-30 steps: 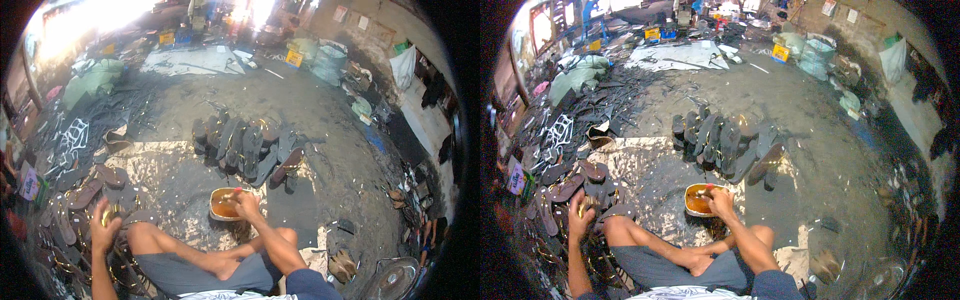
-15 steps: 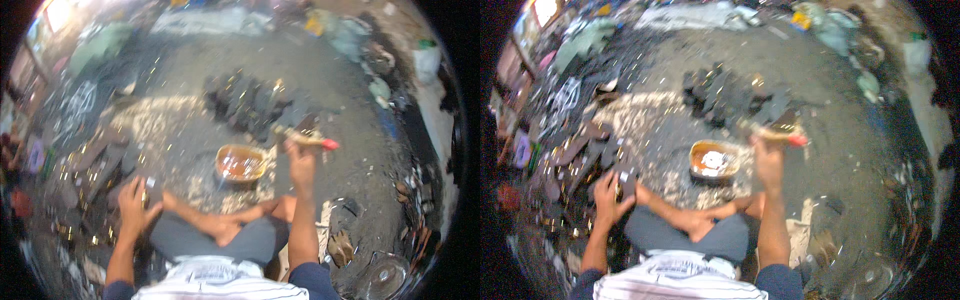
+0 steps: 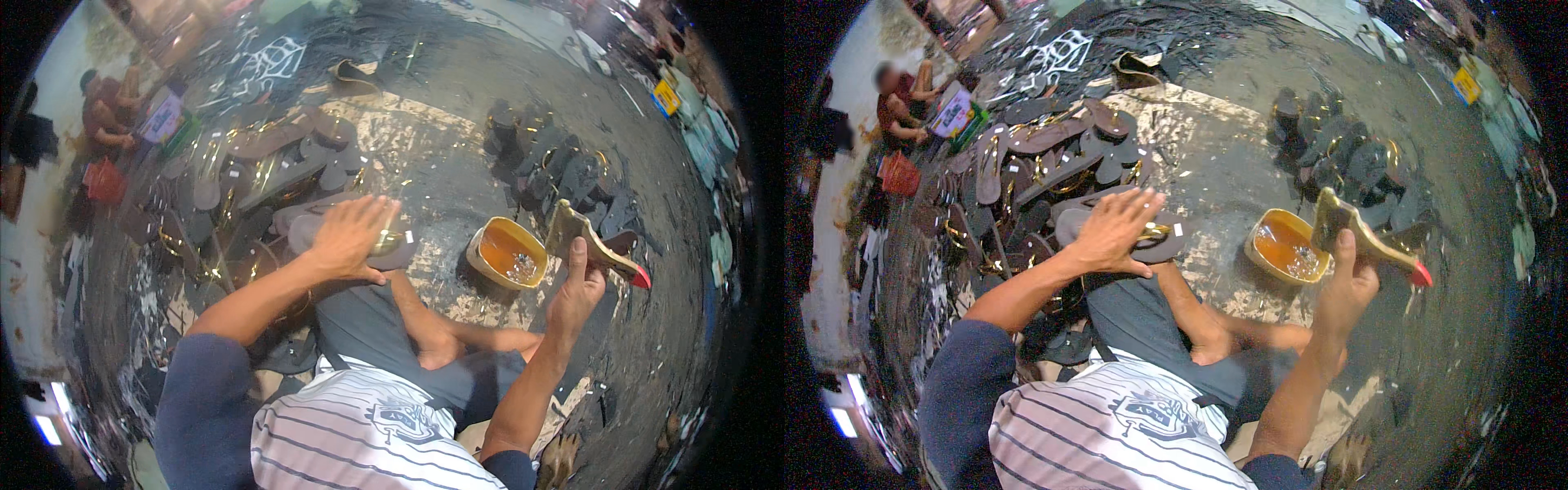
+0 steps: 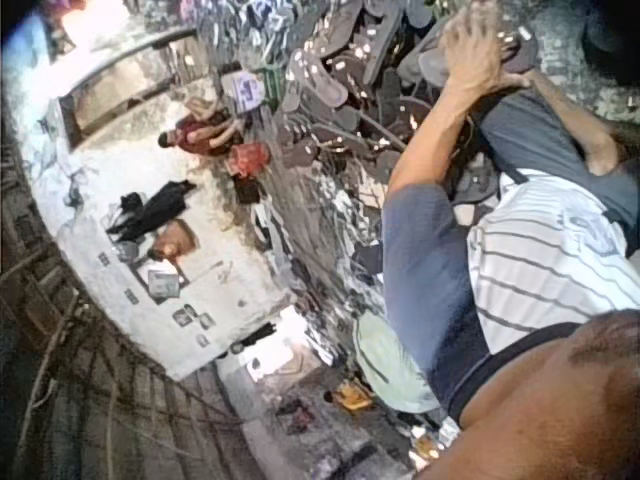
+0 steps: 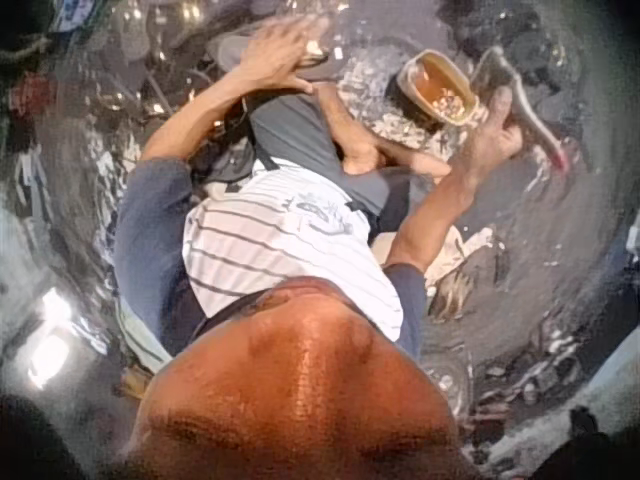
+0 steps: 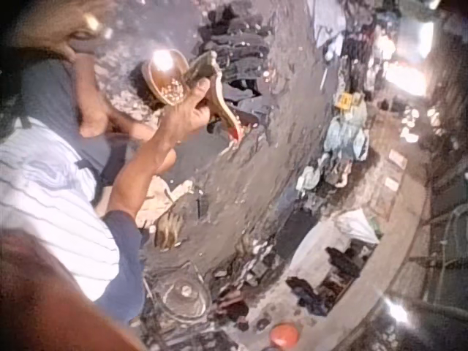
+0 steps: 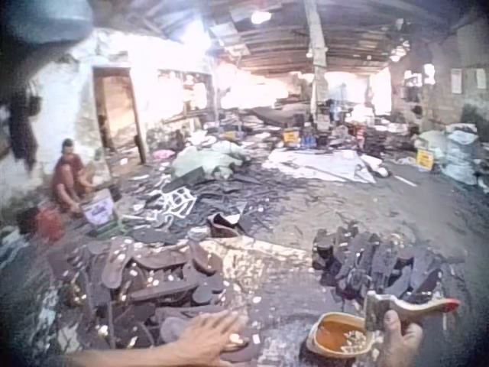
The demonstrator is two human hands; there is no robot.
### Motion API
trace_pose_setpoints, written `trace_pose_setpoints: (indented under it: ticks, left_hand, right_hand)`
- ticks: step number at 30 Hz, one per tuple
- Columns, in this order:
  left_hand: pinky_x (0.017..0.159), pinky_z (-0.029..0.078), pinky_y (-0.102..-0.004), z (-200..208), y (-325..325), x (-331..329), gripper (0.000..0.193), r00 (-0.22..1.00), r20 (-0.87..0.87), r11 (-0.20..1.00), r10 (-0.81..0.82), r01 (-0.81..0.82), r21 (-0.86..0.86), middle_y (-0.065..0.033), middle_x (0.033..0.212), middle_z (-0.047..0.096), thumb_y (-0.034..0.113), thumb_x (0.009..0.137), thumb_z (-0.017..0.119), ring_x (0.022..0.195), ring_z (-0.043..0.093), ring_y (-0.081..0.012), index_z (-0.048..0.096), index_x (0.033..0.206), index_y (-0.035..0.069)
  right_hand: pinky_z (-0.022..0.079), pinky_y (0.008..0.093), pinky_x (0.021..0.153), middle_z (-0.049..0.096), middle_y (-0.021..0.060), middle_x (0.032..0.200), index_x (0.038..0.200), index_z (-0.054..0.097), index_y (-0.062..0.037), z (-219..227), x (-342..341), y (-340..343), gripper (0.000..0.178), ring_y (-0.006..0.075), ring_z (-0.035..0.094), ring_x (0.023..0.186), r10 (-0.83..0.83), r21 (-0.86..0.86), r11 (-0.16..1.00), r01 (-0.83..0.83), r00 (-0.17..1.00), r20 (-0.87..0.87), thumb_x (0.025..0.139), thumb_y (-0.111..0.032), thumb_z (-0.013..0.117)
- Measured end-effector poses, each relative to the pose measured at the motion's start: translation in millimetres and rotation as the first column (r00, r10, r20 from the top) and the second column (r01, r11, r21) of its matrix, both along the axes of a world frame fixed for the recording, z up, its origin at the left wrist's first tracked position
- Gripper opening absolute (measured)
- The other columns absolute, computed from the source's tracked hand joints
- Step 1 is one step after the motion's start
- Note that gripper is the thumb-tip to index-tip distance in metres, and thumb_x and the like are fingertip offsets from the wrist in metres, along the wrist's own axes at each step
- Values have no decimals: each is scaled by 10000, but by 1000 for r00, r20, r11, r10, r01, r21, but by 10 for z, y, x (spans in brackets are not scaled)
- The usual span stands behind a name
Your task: The person sits on the floor and applies a brown liquid from a container to the soles of several sandals using a brush. The person repeatedly dips the brush into the container and coats the underside of each sandal before setting it aside.
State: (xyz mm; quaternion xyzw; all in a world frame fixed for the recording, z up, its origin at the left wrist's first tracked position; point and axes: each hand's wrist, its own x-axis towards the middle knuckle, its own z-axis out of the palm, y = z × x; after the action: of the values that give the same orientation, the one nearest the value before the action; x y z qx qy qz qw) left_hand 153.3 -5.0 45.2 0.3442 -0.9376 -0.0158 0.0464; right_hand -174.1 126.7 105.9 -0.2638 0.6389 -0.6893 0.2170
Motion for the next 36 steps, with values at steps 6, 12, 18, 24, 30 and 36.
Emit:
trace_pose_setpoints:
  ticks: [6,12,18,24,30,36]
  left_hand:
    - [1025,454,-471,68,-133,-150,1048,991,-69,959,118,-96,266,-229,1334,596,499,724,835,1212,577,-357,374,1523,1]
    - [963,544,-402,168,131,-415,604,156,-470,266,869,654,709,-178,1247,673,394,928,579,1040,695,-283,551,1359,-30]
    - [1007,495,-383,139,646,-988,688,-59,-227,162,972,869,467,-112,1332,602,574,950,509,1183,602,-225,501,1415,67]
    - [1014,492,-408,96,680,-966,743,-34,-331,195,943,862,467,-114,1313,605,616,916,522,1180,597,-255,506,1406,59]
    - [997,503,-413,112,644,-961,725,7,-375,201,927,835,513,-104,1288,611,608,913,527,1154,601,-245,517,1392,63]
    - [994,506,-423,46,644,-1002,683,-5,-295,148,955,873,464,-97,1276,628,603,927,516,1116,626,-260,545,1357,73]
  right_hand:
    - [467,280,764,699,57,928,1013,700,30,-51,-65,-2,382,114,587,819,-88,-65,994,85,996,-34,952,-345,733]
    - [503,261,792,696,27,1047,1156,686,-15,135,355,-228,337,78,622,920,113,17,993,-115,987,113,973,-296,719]
    - [511,353,892,698,139,1100,1201,653,9,-324,900,-514,321,234,664,972,318,-51,933,-357,882,-349,969,-207,700]
    - [517,332,850,693,111,1059,1184,639,8,-271,810,-561,304,202,663,917,294,-77,932,-355,862,-413,969,-195,703]
    - [526,324,846,698,85,1050,1184,632,18,-283,793,-361,311,165,661,942,473,1,872,-490,839,-269,984,-213,689]
    - [542,390,820,709,175,1051,1139,676,16,-320,750,-324,284,306,700,935,442,23,888,-460,837,-322,930,-168,734]
